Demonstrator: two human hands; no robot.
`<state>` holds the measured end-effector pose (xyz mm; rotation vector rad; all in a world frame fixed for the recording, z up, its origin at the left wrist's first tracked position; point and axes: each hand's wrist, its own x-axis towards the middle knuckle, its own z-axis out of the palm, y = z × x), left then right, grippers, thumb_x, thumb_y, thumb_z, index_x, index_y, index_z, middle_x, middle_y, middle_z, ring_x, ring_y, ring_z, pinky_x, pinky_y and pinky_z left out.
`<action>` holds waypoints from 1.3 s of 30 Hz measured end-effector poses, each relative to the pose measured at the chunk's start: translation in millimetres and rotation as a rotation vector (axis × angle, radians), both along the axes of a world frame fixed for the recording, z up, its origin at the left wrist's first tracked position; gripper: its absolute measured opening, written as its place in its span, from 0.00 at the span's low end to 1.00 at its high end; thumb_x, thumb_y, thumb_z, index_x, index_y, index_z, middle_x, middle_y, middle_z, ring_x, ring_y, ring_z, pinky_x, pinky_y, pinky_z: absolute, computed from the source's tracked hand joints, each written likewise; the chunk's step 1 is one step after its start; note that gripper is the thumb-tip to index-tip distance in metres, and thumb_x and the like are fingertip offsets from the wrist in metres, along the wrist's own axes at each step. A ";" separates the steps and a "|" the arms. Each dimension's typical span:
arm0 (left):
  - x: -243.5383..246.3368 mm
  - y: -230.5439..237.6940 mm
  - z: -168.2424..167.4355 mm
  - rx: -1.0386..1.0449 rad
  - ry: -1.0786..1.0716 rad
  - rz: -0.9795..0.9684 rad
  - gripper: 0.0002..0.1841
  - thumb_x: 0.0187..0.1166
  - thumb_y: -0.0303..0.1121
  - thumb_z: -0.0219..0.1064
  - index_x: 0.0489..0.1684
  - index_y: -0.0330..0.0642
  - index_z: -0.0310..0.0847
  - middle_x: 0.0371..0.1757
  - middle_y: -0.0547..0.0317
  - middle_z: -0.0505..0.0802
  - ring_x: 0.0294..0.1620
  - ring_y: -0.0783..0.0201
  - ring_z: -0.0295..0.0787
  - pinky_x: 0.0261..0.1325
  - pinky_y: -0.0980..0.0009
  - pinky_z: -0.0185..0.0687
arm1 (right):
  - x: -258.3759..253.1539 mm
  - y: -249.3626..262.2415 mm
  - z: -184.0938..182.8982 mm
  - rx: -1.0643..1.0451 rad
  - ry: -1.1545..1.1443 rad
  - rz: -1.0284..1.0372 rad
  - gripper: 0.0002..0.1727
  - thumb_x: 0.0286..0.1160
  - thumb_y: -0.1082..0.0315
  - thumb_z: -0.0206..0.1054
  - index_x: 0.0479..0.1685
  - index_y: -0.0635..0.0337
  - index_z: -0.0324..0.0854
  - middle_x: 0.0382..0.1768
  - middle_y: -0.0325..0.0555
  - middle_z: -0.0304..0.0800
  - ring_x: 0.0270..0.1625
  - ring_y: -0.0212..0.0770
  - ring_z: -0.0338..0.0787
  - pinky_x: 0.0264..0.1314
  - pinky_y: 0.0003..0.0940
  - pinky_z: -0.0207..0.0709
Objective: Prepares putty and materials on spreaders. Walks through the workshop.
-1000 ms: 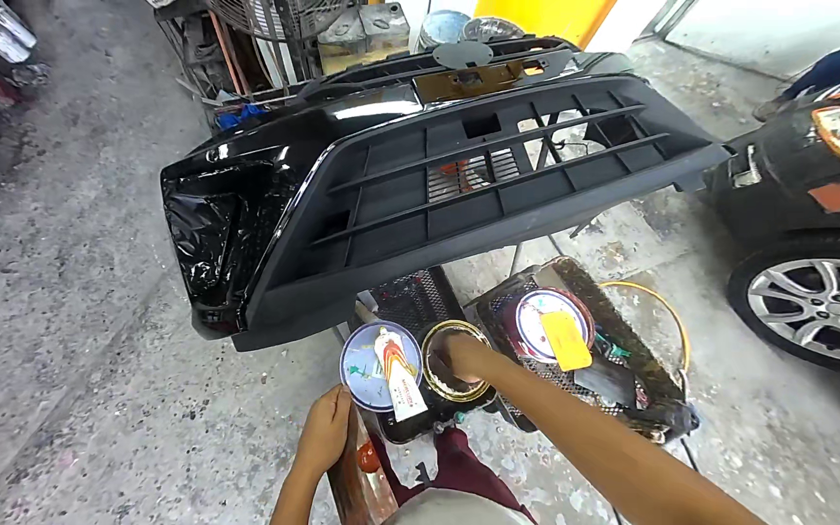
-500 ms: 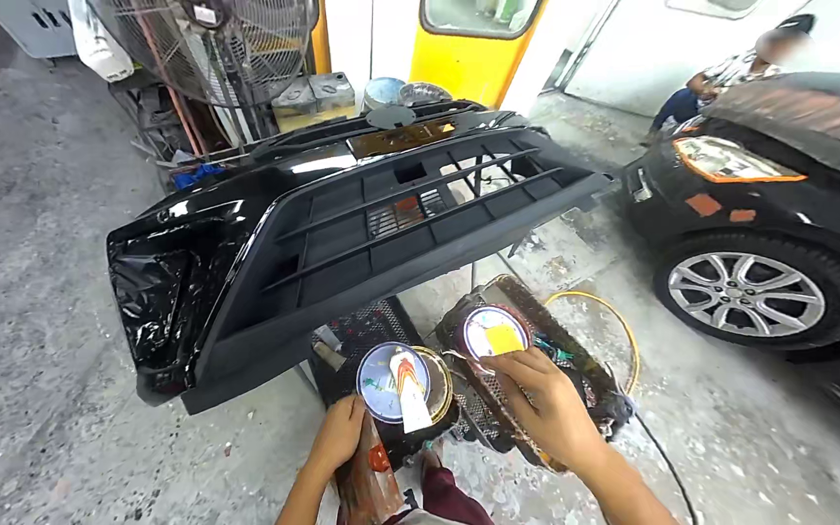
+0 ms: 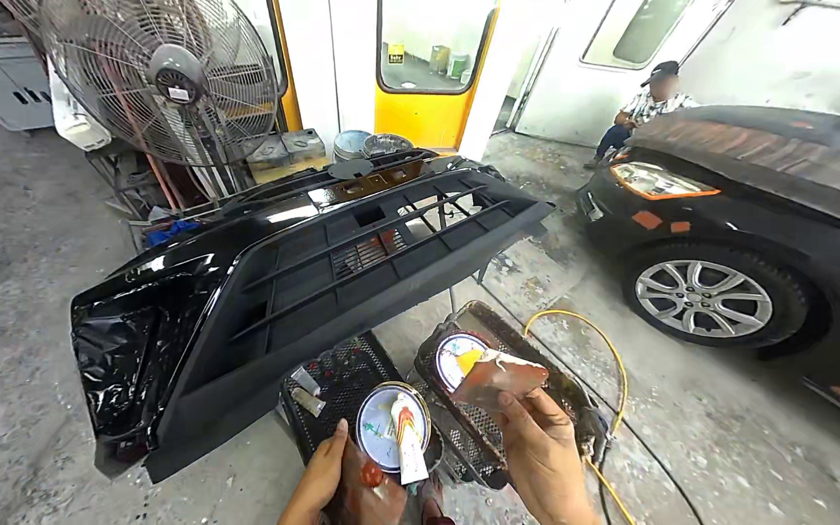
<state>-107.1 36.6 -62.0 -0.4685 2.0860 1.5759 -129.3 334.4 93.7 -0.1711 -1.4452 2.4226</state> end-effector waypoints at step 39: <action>20.8 14.0 185.3 0.054 0.865 0.062 0.16 0.83 0.46 0.68 0.51 0.41 0.79 0.33 0.66 0.93 0.33 0.72 0.91 0.37 0.71 0.91 | -10.6 -38.9 43.5 0.232 0.181 0.284 0.21 0.73 0.77 0.69 0.66 0.62 0.74 0.50 0.55 0.92 0.48 0.47 0.95 0.51 0.41 0.93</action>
